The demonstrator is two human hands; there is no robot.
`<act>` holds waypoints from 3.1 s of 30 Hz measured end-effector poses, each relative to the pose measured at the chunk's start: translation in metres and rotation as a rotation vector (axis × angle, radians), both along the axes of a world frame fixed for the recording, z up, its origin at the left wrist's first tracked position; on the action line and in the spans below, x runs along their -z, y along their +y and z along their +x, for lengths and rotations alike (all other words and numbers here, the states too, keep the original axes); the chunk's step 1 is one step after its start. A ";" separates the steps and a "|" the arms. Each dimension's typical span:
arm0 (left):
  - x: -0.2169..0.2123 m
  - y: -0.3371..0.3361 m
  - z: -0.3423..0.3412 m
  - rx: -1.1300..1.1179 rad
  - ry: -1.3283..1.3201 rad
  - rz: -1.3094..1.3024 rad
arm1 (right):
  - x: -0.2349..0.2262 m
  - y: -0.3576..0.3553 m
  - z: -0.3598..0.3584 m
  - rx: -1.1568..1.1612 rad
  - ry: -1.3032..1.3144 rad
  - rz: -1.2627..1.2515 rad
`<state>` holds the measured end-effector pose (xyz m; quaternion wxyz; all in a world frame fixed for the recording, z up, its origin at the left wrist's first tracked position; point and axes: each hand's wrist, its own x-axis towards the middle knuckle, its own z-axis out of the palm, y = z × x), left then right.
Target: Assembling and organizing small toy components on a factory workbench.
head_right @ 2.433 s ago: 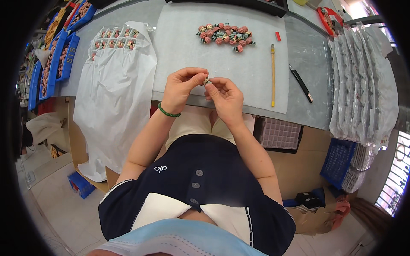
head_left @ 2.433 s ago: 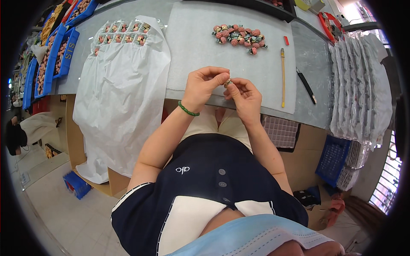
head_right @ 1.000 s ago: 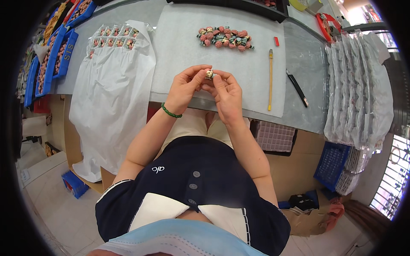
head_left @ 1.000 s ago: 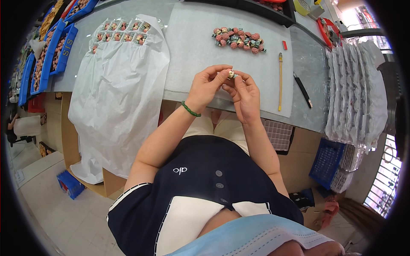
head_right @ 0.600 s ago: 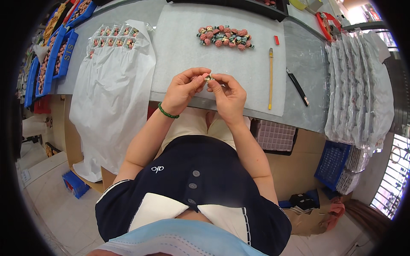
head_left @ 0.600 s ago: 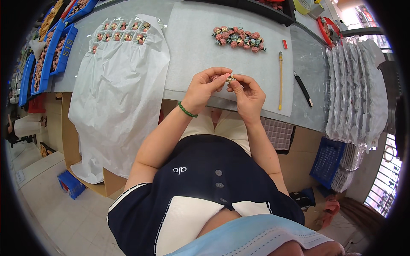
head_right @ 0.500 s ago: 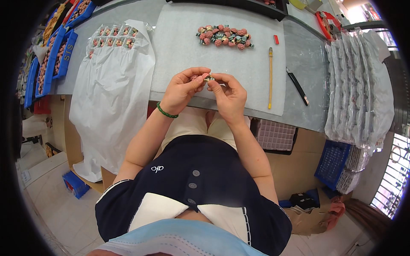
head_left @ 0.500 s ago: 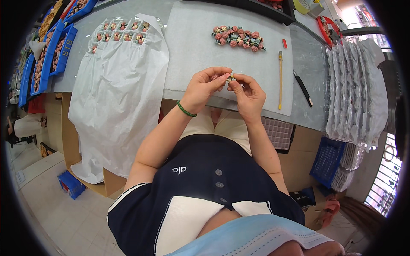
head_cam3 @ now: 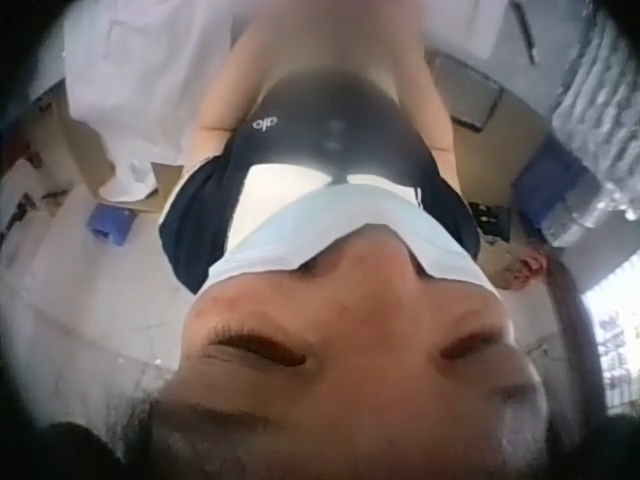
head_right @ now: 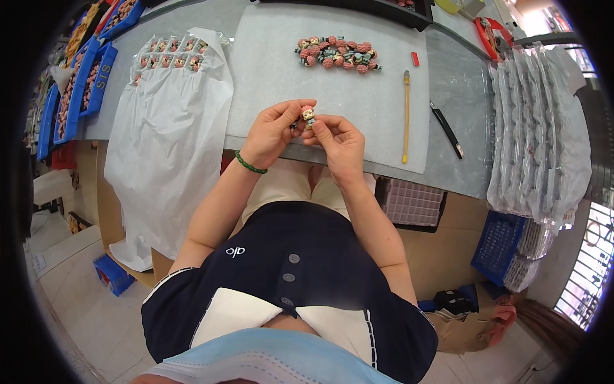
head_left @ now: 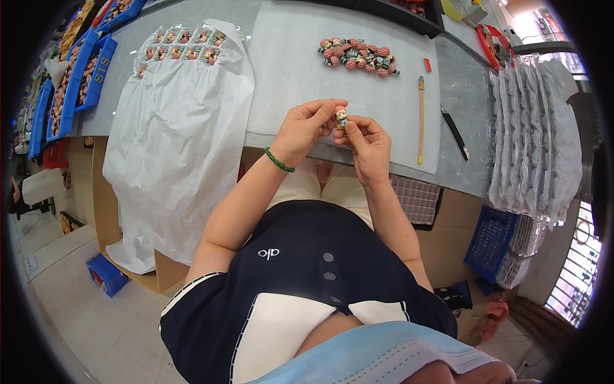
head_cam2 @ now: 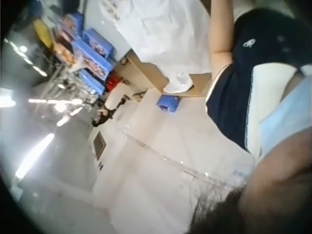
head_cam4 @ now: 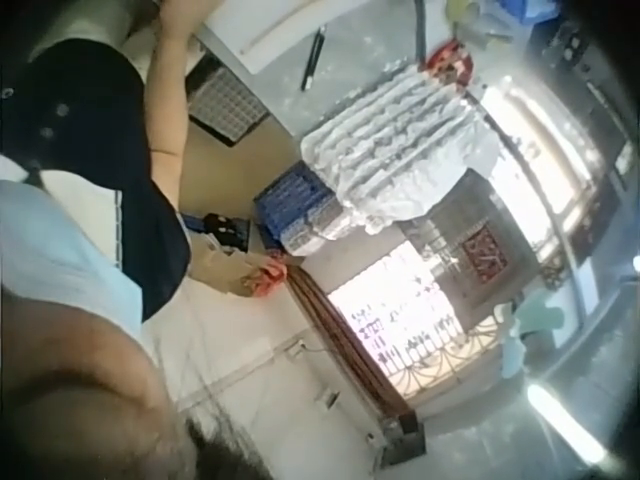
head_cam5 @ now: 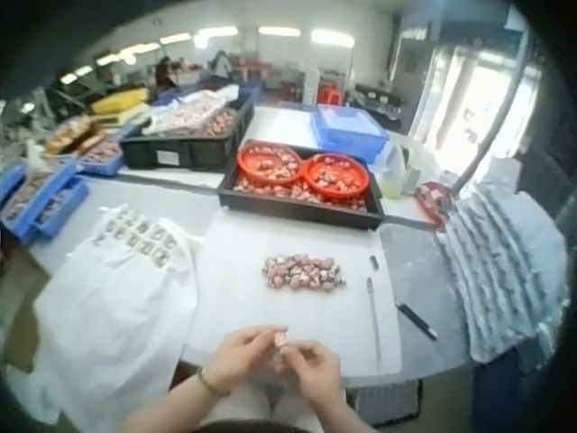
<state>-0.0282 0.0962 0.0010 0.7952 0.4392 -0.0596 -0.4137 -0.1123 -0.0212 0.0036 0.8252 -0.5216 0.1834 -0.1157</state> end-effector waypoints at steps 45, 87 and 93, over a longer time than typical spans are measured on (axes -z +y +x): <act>0.000 0.006 0.003 0.043 0.189 -0.161 | 0.003 -0.003 -0.003 0.132 -0.232 -0.617; 0.049 0.285 0.249 -0.458 -1.500 1.736 | 0.018 -0.001 0.030 0.018 0.021 -0.759; 0.057 0.248 0.233 -0.198 -1.072 1.902 | 0.015 -0.015 0.030 -0.019 0.081 -0.810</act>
